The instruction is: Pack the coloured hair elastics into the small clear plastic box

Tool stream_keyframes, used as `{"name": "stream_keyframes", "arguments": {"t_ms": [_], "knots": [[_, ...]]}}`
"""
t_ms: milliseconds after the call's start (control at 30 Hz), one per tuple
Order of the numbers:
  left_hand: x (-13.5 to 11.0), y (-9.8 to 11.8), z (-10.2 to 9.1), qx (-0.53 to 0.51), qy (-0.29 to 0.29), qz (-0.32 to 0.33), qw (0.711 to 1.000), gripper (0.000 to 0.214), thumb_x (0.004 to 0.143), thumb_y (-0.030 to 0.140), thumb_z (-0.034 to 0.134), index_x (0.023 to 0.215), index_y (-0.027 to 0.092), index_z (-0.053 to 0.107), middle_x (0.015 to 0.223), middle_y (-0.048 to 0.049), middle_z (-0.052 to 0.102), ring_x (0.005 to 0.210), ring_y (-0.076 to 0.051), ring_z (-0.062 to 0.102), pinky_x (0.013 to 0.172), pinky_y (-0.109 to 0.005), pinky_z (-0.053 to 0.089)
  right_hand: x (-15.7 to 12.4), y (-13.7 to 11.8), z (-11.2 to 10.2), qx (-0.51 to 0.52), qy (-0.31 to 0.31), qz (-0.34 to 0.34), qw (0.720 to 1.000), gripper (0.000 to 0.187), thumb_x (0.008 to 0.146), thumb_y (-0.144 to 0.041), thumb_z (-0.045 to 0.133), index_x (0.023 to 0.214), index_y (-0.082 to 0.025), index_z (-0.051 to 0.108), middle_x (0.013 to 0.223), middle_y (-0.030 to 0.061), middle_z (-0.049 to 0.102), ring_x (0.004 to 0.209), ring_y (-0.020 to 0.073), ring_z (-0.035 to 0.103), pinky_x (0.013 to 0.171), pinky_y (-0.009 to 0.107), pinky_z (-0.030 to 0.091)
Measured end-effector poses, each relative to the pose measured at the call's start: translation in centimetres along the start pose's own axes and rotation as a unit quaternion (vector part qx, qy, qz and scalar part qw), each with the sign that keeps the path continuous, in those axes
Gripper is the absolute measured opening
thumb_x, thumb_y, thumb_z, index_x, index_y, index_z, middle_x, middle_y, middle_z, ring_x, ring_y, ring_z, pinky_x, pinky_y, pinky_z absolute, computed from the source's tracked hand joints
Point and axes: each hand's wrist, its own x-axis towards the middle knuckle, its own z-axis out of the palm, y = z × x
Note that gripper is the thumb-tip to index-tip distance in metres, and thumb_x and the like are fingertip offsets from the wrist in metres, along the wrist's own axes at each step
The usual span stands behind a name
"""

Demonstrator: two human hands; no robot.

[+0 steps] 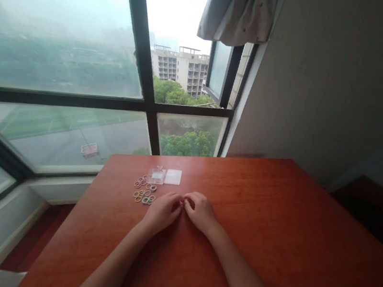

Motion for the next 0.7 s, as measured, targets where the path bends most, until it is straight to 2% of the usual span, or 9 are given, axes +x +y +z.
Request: {"name": "stream_keyframes", "arguments": {"t_ms": [100, 200, 300, 367, 467, 567, 700], "knots": [[0.0, -0.3, -0.7, 0.001, -0.005, -0.001, 1.0, 0.018, 0.086, 0.019, 0.049, 0.092, 0.02, 0.065, 0.091, -0.0048, 0.068, 0.081, -0.016, 0.061, 0.072, -0.024, 0.042, 0.1, 0.1, -0.1, 0.002, -0.001, 0.003, 1.0, 0.016, 0.086, -0.018, 0.054, 0.093, -0.02, 0.069, 0.092, 0.0049, 0.07, 0.088, 0.018, 0.062, 0.082, 0.028, 0.046], [-0.1, -0.9, -1.9, 0.046, -0.008, -0.038, 0.998, 0.017, 0.086, 0.019, 0.049, 0.09, 0.021, 0.066, 0.091, -0.0045, 0.068, 0.077, -0.016, 0.061, 0.069, -0.024, 0.041, 0.1, 0.2, -0.2, 0.006, -0.001, 0.002, 1.0, 0.016, 0.086, -0.018, 0.054, 0.093, -0.02, 0.069, 0.092, 0.0049, 0.07, 0.088, 0.0178, 0.062, 0.082, 0.028, 0.046], [-0.4, -1.9, -3.8, 0.109, 0.005, -0.1, 0.989, 0.015, 0.086, 0.021, 0.05, 0.087, 0.022, 0.065, 0.091, -0.0039, 0.069, 0.075, -0.016, 0.061, 0.066, -0.024, 0.038, 0.0, 0.2, -0.1, 0.012, 0.0, 0.002, 1.0, 0.016, 0.086, -0.018, 0.054, 0.092, -0.02, 0.069, 0.092, 0.0047, 0.07, 0.087, 0.0173, 0.063, 0.081, 0.028, 0.046], [-0.8, -2.7, -5.3, 0.131, -0.015, -0.133, 0.982, 0.013, 0.084, 0.022, 0.053, 0.085, 0.021, 0.065, 0.087, -0.0044, 0.069, 0.076, -0.017, 0.061, 0.065, -0.024, 0.037, 0.0, 0.3, -0.1, 0.018, 0.002, 0.001, 1.0, 0.016, 0.086, -0.017, 0.054, 0.091, -0.02, 0.069, 0.091, 0.0046, 0.07, 0.087, 0.0171, 0.063, 0.082, 0.028, 0.047], [-1.5, -3.9, -7.0, 0.123, -0.04, -0.15, 0.98, 0.013, 0.082, 0.025, 0.055, 0.088, 0.022, 0.066, 0.084, -0.0033, 0.07, 0.073, -0.016, 0.061, 0.062, -0.024, 0.036, 0.1, 0.4, -0.1, 0.028, 0.002, -0.001, 1.0, 0.016, 0.085, -0.016, 0.054, 0.091, -0.02, 0.069, 0.091, 0.0046, 0.071, 0.088, 0.0169, 0.063, 0.082, 0.028, 0.047], [-1.9, -4.8, -7.6, 0.097, -0.046, -0.145, 0.984, 0.017, 0.083, 0.031, 0.054, 0.093, 0.023, 0.066, 0.083, -0.0024, 0.07, 0.073, -0.016, 0.061, 0.06, -0.023, 0.035, 0.1, 0.4, -0.1, 0.029, 0.004, -0.001, 1.0, 0.016, 0.085, -0.016, 0.054, 0.091, -0.019, 0.069, 0.091, 0.0045, 0.071, 0.087, 0.0167, 0.063, 0.081, 0.027, 0.047], [-2.1, -5.4, -7.2, 0.098, -0.049, -0.158, 0.981, 0.017, 0.083, 0.034, 0.054, 0.085, 0.023, 0.067, 0.082, -0.0023, 0.069, 0.071, -0.016, 0.061, 0.059, -0.023, 0.034, 0.1, 0.5, -0.1, 0.028, 0.005, -0.003, 1.0, 0.016, 0.085, -0.015, 0.054, 0.091, -0.019, 0.069, 0.092, 0.0045, 0.071, 0.087, 0.0164, 0.063, 0.081, 0.027, 0.046]]}}
